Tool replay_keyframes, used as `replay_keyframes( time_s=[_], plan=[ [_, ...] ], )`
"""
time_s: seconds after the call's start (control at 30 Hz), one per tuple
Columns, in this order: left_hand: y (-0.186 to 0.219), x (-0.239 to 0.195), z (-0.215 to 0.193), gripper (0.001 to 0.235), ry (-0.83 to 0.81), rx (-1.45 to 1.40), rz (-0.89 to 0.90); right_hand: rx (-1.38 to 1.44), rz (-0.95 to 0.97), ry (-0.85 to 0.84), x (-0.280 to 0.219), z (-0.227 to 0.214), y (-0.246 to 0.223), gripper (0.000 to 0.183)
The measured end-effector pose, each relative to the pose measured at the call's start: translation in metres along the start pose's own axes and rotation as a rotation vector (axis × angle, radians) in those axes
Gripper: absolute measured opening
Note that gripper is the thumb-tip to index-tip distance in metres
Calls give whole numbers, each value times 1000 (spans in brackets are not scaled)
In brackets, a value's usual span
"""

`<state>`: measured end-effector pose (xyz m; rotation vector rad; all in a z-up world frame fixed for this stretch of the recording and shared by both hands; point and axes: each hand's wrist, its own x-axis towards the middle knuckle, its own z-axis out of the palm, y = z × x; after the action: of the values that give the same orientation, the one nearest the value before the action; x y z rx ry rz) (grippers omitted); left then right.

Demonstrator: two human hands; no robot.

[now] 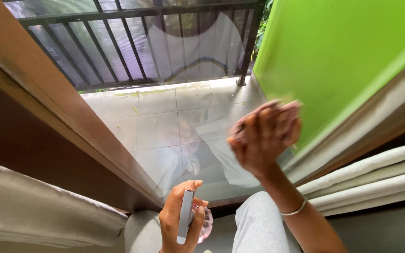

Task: Cleaning a sliding glass door with a spray bottle and a cloth.

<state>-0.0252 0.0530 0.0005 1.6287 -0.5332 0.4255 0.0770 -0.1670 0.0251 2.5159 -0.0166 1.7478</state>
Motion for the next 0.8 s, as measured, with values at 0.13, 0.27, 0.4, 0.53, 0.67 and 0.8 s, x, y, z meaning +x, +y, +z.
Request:
replay_keyframes(
  time_s=[0.13, 0.27, 0.4, 0.53, 0.67, 0.8],
  plan=[
    [8, 9, 11, 40, -26, 35, 41, 22, -370, 55, -69, 30, -2, 37],
    [14, 16, 22, 43, -38, 19, 55, 181, -599, 29, -67, 12, 0, 44],
    [22, 22, 33, 41, -70, -3, 24, 47, -645, -59, -66, 28, 31, 48],
    [29, 29, 46, 49, -116, -33, 58, -59, -210, 35, -21, 27, 86, 41],
    [40, 42, 64, 49, -140, 46, 191, 139, 229, 280, 11, 15, 136, 55],
    [49, 57, 82, 48, -160, 52, 254, 230, 273, 319, -1, -3, 138, 51]
  ],
)
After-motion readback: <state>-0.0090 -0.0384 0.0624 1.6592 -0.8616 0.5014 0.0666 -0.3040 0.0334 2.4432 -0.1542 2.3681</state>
